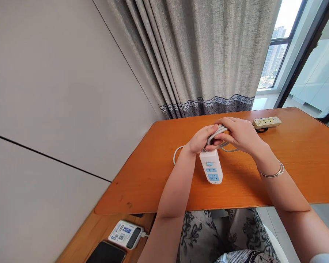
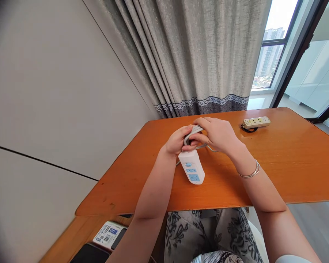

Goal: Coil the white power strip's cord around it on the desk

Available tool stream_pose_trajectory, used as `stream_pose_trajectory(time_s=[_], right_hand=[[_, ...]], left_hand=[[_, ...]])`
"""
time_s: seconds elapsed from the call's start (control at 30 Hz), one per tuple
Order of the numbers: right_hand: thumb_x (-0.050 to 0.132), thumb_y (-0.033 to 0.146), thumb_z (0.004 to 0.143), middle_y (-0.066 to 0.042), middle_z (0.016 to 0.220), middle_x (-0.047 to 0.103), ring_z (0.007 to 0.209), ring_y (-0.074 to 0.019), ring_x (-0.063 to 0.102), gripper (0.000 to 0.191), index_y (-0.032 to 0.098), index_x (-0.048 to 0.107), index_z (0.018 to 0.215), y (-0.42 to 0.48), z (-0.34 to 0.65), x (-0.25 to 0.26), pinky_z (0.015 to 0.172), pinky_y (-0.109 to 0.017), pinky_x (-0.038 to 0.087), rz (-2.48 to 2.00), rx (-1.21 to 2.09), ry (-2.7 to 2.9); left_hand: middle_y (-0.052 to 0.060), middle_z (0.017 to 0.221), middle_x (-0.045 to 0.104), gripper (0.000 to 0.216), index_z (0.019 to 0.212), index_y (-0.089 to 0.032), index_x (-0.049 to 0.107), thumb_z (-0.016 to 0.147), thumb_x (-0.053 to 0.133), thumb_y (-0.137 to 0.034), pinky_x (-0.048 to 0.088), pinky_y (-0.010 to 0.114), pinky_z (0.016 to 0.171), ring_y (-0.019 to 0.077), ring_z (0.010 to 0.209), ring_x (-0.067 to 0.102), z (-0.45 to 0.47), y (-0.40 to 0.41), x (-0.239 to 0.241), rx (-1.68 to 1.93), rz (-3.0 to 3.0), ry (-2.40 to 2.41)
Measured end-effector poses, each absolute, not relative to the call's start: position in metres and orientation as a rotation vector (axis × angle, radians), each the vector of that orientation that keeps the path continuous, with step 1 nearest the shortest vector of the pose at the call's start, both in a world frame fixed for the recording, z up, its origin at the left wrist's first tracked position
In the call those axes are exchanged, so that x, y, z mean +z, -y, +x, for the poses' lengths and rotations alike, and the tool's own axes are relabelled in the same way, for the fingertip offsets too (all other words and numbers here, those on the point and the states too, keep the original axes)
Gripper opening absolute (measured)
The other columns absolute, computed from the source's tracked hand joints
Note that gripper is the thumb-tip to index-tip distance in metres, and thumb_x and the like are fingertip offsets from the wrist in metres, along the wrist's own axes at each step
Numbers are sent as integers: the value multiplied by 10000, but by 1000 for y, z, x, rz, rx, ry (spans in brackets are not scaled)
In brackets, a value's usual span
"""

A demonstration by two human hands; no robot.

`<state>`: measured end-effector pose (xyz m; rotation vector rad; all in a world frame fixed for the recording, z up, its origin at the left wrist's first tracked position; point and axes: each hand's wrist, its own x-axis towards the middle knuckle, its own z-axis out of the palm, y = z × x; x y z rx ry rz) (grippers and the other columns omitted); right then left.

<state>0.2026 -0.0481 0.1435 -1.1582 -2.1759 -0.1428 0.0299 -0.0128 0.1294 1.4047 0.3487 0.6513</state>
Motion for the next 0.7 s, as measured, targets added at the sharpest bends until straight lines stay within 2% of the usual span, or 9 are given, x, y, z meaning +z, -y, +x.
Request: stream_pose_trajectory(time_s=[0.17,0.3,0.5,0.7], right_hand=[[523,542,974,-46,778,724,712,-205,648,388,204,670,1095,43,203,142,601,-269,316,-1268,-112,2129],[548,521,959,-16,688,683,657,-191,615,380,198,665,1122,43,204,143,603,-264,314,-1313,-36,2080],[512,467,981,-29,798,706,688,-157,601,375,182,647,1183,47,210,145,657,-267,384,-1097,182,2111],[496,465,988,-32,828,694,720,-155,605,360,177,646,1144,38,224,144,677,-272,405,-1042,258,2004]], left_hand=[[-43,553,503,596,681,-182,469,760,662,-740,248,189,342,33,346,370,36,11,127,799,1478,-494],[-62,546,469,622,693,-188,456,732,665,-773,210,180,346,15,357,293,37,9,127,797,1471,-487],[-99,527,329,559,713,-190,443,792,675,-693,141,164,380,14,387,221,32,11,130,707,1435,-435],[-86,543,417,516,749,-173,482,797,710,-633,180,140,359,2,377,201,36,14,132,749,1308,-344]])
